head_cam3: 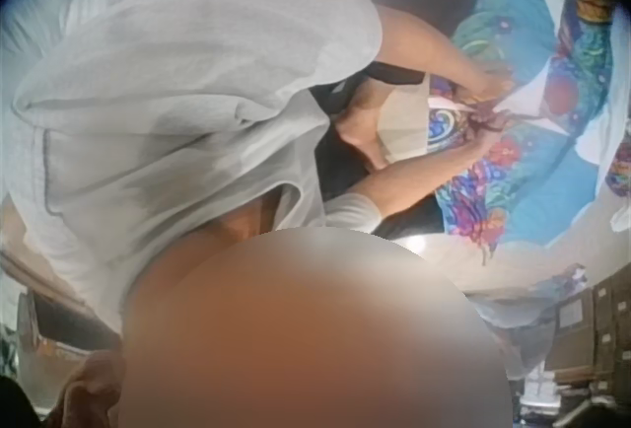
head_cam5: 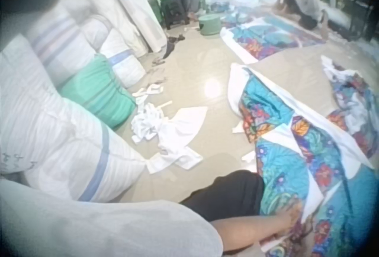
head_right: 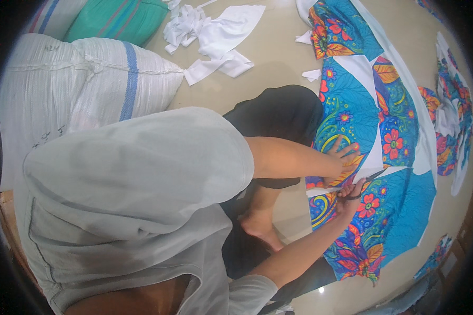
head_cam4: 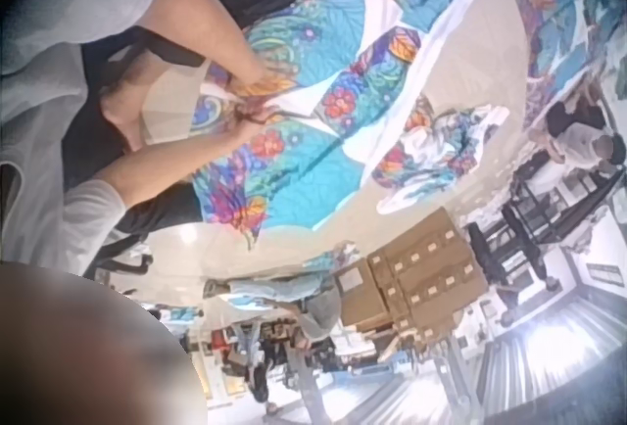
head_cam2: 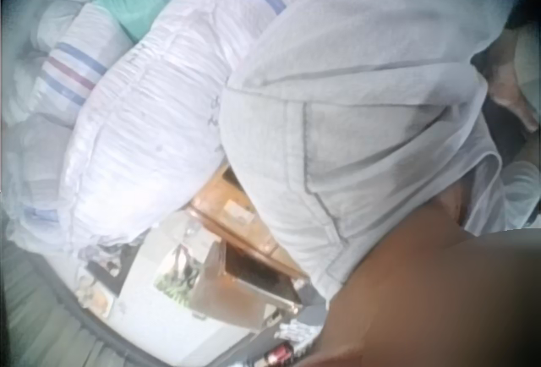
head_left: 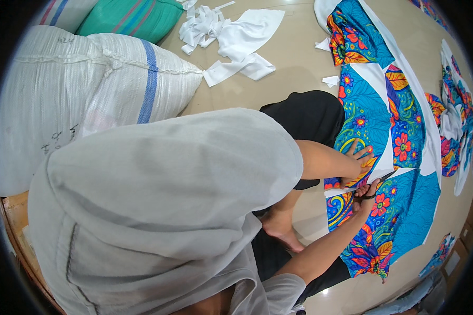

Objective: The person sits on the floor and ties a light blue fabric bundle with white strips. Then, using scissors, they cut a colorful patterned fabric laid out on the floor, trimming along white paper templates.

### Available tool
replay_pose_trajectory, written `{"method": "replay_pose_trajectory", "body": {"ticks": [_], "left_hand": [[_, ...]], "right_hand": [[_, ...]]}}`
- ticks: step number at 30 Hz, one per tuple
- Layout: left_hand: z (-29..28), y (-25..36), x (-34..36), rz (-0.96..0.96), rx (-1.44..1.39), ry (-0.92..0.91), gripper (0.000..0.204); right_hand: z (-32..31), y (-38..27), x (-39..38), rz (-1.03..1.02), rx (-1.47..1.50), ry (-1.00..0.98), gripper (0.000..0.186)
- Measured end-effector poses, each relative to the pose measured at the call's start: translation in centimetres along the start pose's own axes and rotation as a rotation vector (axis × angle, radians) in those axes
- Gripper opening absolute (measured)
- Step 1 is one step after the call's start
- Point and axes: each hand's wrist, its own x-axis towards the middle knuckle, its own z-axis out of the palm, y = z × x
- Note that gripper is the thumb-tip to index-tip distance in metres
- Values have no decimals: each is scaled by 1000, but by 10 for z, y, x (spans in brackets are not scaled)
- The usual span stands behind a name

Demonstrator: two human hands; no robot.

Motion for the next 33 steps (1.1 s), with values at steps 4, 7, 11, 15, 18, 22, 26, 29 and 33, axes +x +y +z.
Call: {"method": "replay_pose_trajectory", "body": {"ticks": [4, 7, 11, 15, 18, 22, 26, 29, 33], "left_hand": [[1, -3, -1, 4, -27, 6, 110], [4, -10, -6, 12, -21, 11, 113], [14, -13, 3, 51, -11, 51, 118], [22, -20, 13, 94, -10, 33, 122], [24, -11, -1, 33, 24, 2, 118], [25, 10, -21, -25, 61, -51, 116], [38, 31, -69, -54, 235, -203, 113], [37, 35, -89, 56, 317, -259, 99], [-15, 35, -68, 173, 190, -193, 66]], "right_hand": [[16, 0, -38, 16, 186, -26, 60], [17, 26, -61, -4, 223, 2, 60], [-3, 79, -87, 35, 310, 58, 58], [1, 105, -118, 5, 445, 170, 57], [3, 117, -138, -61, 542, 216, 57], [-1, 135, -156, -107, 713, 223, 56], [16, 150, -172, -144, 987, 154, 53], [25, 156, -185, -184, 949, 193, 49], [20, 148, -185, -239, 709, 282, 45]]}}
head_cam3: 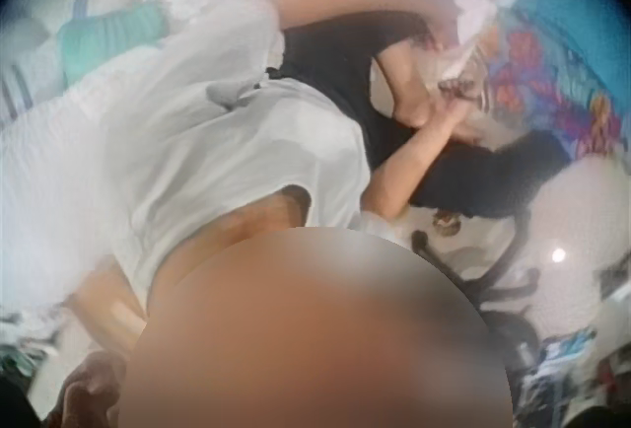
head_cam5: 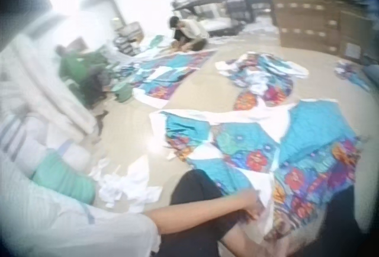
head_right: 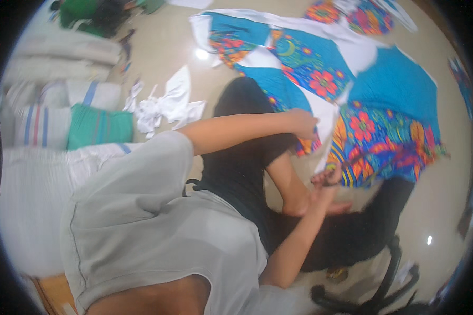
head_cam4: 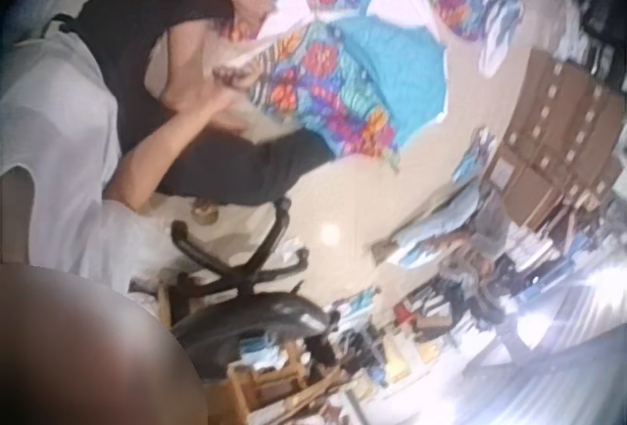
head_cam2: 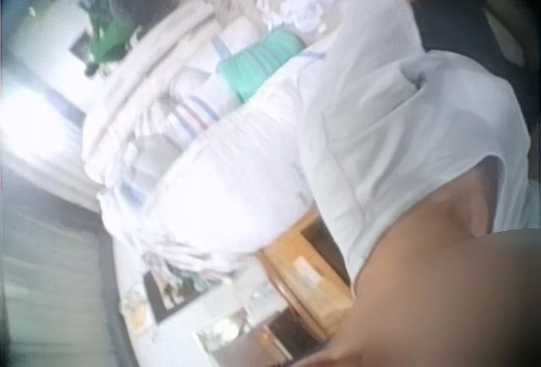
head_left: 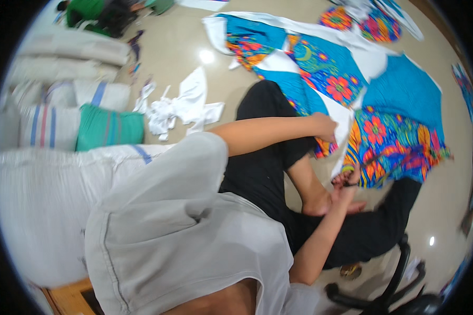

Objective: The person sits on the floor and ties a light blue fabric bundle with white strips. Then, using scissors, they cut a colorful patterned fabric laid out on the floor, trimming along white paper templates.

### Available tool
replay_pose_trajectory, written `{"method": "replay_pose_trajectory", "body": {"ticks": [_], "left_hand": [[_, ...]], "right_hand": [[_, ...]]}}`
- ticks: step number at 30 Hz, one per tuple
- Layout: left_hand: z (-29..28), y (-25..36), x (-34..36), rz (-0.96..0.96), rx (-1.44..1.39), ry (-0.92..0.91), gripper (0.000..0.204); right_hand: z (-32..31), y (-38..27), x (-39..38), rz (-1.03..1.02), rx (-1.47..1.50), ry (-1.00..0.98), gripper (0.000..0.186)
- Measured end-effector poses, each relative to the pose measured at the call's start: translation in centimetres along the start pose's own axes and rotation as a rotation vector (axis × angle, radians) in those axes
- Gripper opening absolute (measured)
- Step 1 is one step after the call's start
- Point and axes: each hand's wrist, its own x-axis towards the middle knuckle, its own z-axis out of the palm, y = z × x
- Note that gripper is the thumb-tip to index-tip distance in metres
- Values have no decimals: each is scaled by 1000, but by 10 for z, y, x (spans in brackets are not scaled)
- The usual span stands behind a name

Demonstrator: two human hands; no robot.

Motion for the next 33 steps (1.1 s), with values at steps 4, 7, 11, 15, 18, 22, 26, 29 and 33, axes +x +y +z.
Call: {"method": "replay_pose_trajectory", "body": {"ticks": [4, 7, 11, 15, 18, 22, 26, 29, 33], "left_hand": [[1, -75, 51, 6, 62, 331, 80], [8, -78, 46, -124, 68, 308, 93], [14, -65, 38, -198, 19, 83, 110], [10, -43, 29, -333, 120, -50, 102], [-4, -49, 62, -53, 150, -239, 73], [-45, -75, 114, 16, 45, 99, 55], [-61, -127, 153, -61, -139, 474, 78], [-55, -149, 156, -296, -230, 424, 93], [-41, -181, 144, -400, -228, 436, 104]], "right_hand": [[-8, 1, 18, 71, 126, -87, 46], [-12, 6, 17, 90, 113, 0, 48], [-20, 8, 18, 76, 235, -14, 49], [-19, 6, 4, 72, 360, -8, 47], [-19, 5, -9, 110, 451, 17, 45], [-19, 4, -20, 195, 516, -79, 43], [-9, 6, -10, 236, 406, -154, 41], [-10, 8, -6, 225, 370, -181, 41], [-13, 22, 1, 266, 310, -182, 41]]}}
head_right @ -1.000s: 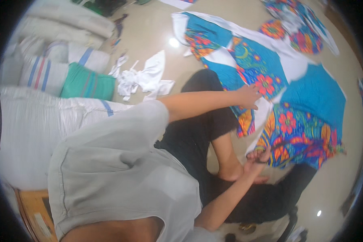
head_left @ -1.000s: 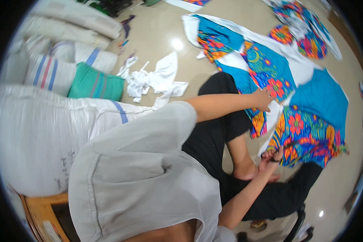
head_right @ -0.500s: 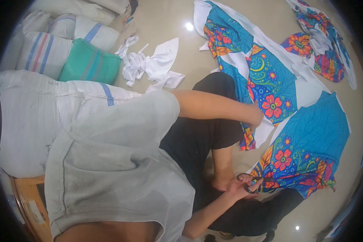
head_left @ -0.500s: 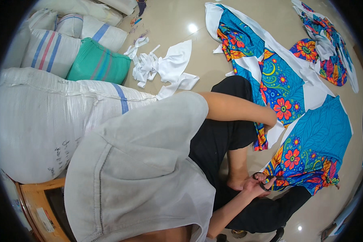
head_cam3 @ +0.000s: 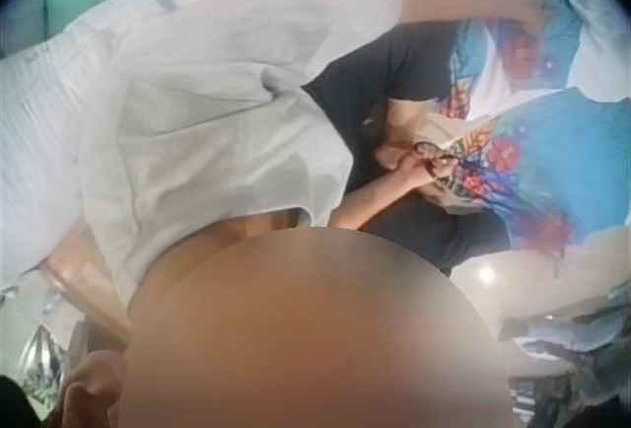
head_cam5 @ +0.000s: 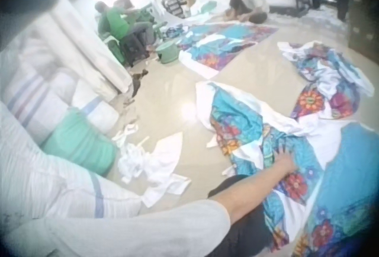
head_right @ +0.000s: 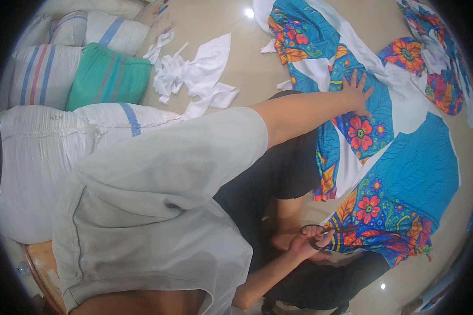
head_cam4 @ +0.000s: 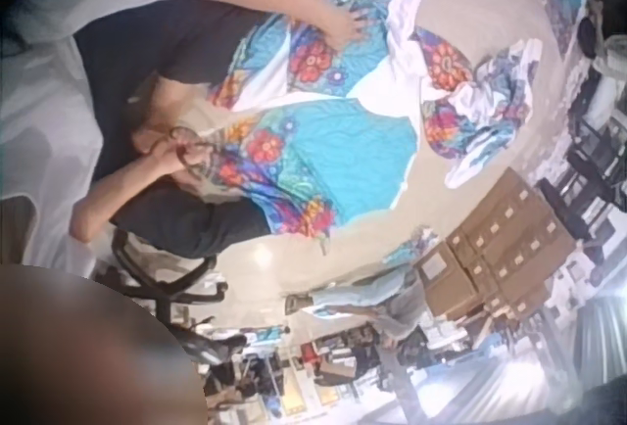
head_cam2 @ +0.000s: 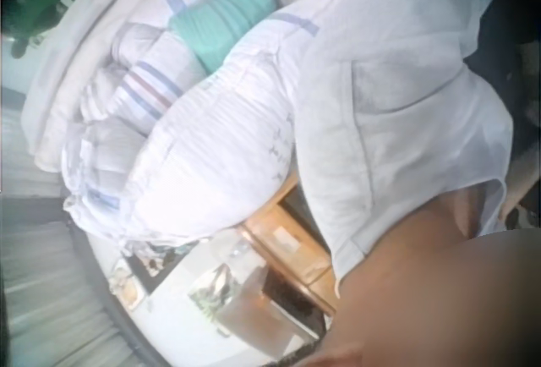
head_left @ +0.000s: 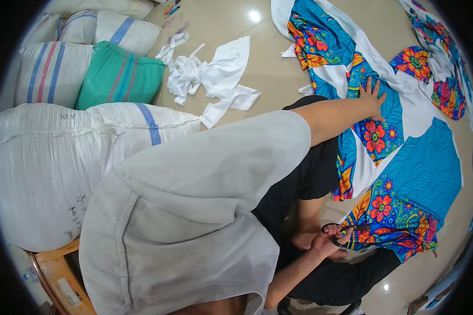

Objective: The person sits on the floor and ties a light blue fabric bundle with white strips. Then, using scissors, they cut a colorful patterned fabric laid out on the floor, trimming along white paper templates.

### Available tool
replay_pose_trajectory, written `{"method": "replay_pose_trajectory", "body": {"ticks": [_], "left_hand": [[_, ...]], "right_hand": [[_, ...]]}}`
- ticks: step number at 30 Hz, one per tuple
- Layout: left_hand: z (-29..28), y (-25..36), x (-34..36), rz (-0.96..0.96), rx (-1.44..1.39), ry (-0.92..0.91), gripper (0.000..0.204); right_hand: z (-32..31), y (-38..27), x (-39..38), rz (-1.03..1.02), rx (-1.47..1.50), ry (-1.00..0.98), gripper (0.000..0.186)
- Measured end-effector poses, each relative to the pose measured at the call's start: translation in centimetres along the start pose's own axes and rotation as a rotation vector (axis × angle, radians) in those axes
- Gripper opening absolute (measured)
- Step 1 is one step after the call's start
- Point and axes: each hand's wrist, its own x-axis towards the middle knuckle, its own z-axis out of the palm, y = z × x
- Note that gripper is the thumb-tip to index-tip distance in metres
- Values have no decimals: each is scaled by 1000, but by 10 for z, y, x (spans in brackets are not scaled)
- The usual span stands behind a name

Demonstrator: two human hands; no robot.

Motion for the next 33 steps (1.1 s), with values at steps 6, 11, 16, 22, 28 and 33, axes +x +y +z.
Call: {"method": "replay_pose_trajectory", "body": {"ticks": [6, 11, 16, 22, 28, 33], "left_hand": [[-3, 43, -39, 22, 150, 160, 78], [13, 99, -94, 286, 8, -226, 45], [54, 101, -119, 357, 168, -197, 36], [43, 78, -99, 347, 34, -277, 25], [7, 74, -101, 357, -30, -416, 28], [11, 75, -94, 365, 6, -465, 30]], "right_hand": [[5, 6, -7, -99, -3, 138, 42], [7, 12, -1, -103, -156, 166, 43], [46, 22, -7, -44, -436, 152, 45], [55, 23, 15, 76, -679, 160, 51], [63, 11, 57, 178, -795, 67, 56], [77, 11, 87, 99, -836, 70, 57]]}}
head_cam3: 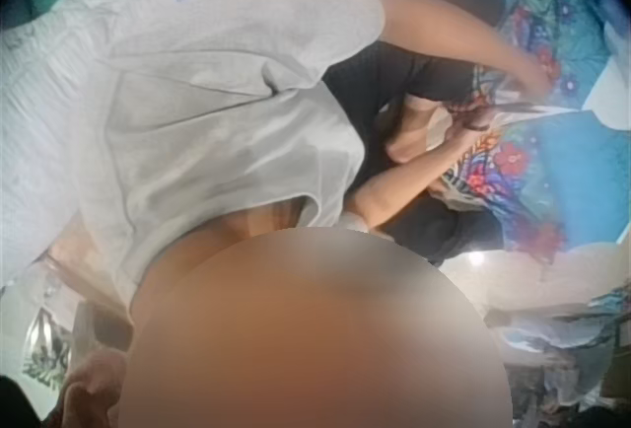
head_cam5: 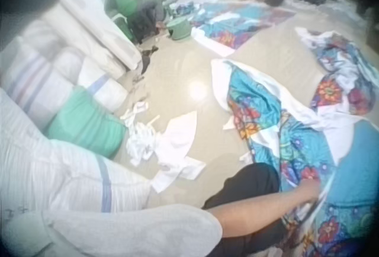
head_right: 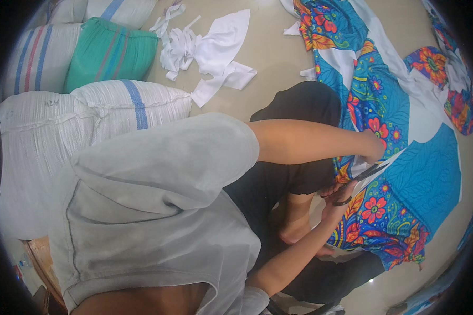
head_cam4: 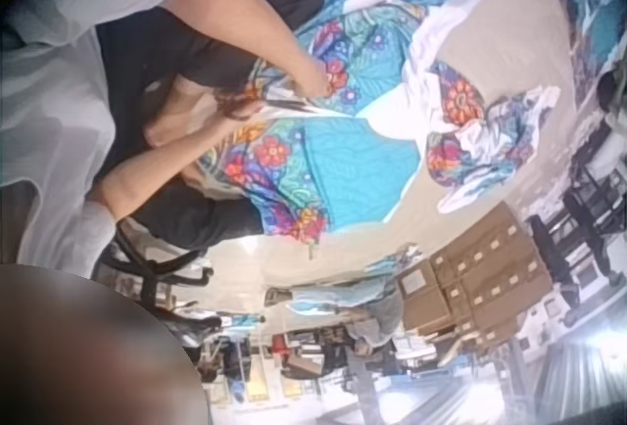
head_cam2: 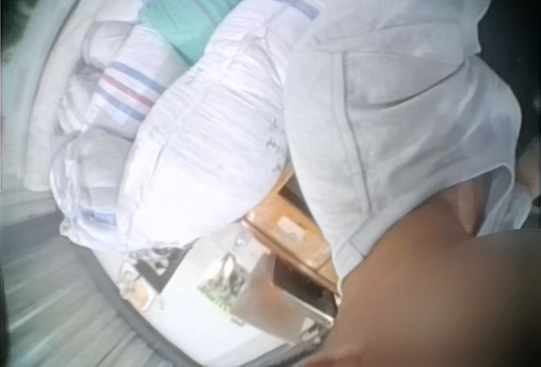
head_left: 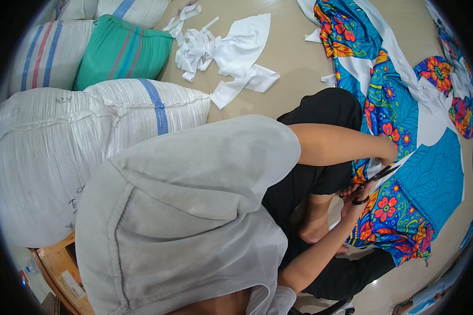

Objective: The person sits on the floor and ties a light blue fabric bundle with white strips. Then, using scissors, they cut a colorful patterned fabric laid out on the floor, trimming along white paper templates.

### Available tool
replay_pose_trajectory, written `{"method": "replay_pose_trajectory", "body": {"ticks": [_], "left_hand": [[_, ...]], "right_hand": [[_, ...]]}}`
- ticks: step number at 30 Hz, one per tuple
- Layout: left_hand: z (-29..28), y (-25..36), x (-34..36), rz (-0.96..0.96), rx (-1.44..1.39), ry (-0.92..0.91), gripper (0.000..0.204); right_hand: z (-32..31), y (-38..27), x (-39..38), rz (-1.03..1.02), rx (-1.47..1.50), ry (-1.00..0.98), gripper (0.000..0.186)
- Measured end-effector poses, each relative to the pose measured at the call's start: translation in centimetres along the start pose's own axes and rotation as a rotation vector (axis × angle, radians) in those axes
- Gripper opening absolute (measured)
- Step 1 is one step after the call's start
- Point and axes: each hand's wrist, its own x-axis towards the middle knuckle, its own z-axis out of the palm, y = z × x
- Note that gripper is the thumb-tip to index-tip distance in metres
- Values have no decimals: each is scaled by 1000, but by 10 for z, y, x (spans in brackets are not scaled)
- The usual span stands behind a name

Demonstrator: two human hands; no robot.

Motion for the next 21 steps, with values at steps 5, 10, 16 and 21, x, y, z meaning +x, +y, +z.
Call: {"method": "replay_pose_trajectory", "body": {"ticks": [5, 10, 16, 21], "left_hand": [[9, -6, 19, -1, 13, -54, 32], [11, 4, 30, 43, 44, -94, 32], [18, -12, 44, -83, 60, -121, 34], [7, 1, 23, -7, 66, -99, 34]], "right_hand": [[10, -10, 17, 12, -18, 51, 57], [3, -8, 21, -11, 9, 95, 55], [14, -9, 25, 0, 24, 52, 53], [1, -5, 25, -31, -1, 80, 52]]}}
